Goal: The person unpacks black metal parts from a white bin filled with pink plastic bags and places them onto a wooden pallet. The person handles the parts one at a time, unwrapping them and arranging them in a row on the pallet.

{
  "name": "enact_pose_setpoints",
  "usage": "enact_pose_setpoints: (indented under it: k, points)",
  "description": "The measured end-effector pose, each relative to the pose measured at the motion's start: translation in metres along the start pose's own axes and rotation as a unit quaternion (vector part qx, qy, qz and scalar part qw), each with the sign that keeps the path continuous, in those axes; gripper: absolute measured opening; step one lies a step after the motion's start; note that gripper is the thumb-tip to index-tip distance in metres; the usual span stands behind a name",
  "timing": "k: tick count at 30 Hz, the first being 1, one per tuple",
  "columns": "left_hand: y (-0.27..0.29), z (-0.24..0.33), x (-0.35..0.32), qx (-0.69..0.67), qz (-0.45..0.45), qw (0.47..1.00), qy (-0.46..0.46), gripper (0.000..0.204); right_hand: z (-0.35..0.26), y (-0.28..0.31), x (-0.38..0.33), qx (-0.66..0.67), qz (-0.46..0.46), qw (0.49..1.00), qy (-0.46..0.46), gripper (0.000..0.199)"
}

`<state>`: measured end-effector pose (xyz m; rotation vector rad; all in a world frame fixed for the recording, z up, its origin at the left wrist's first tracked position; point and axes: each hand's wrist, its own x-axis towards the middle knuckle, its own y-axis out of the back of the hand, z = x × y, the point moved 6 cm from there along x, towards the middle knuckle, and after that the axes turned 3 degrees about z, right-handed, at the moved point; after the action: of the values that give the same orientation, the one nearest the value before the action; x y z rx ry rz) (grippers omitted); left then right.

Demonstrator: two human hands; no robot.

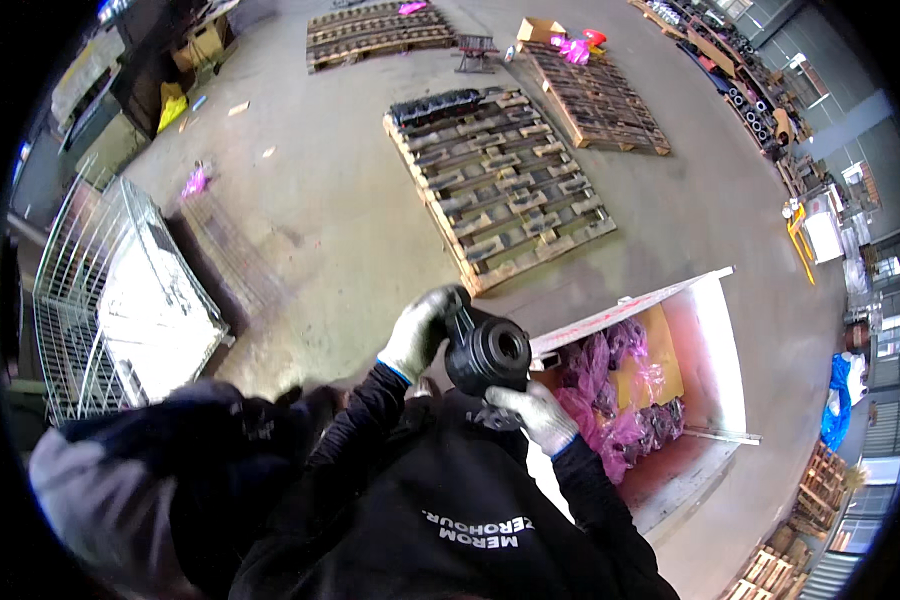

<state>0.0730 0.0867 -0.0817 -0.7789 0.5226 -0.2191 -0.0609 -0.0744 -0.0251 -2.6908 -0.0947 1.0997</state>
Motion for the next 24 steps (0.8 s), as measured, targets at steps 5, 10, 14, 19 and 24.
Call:
enact_pose_setpoints:
  k: [5,10,14,19,24]
  points:
    - [-0.009,-0.015,0.024,0.086,0.018,0.992,0.086,0.048,-0.006,0.033,0.011,0.010,0.042,0.998,-0.047,0.024]
    - [-0.018,0.001,0.066,0.142,0.016,0.987,0.078,0.049,-0.017,0.051,0.053,0.033,0.037,0.996,-0.069,0.029]
    - [-0.013,0.019,0.119,0.173,0.035,0.981,0.077,0.049,-0.044,0.064,0.105,0.002,0.016,0.999,-0.051,0.031]
    - [-0.016,0.050,0.180,0.171,0.086,0.980,0.050,0.043,-0.093,0.081,0.165,0.006,-0.002,0.999,-0.053,0.030]
    - [-0.004,0.086,0.216,0.155,0.138,0.978,0.008,0.047,-0.159,0.075,0.209,-0.035,-0.058,0.993,-0.095,0.031]
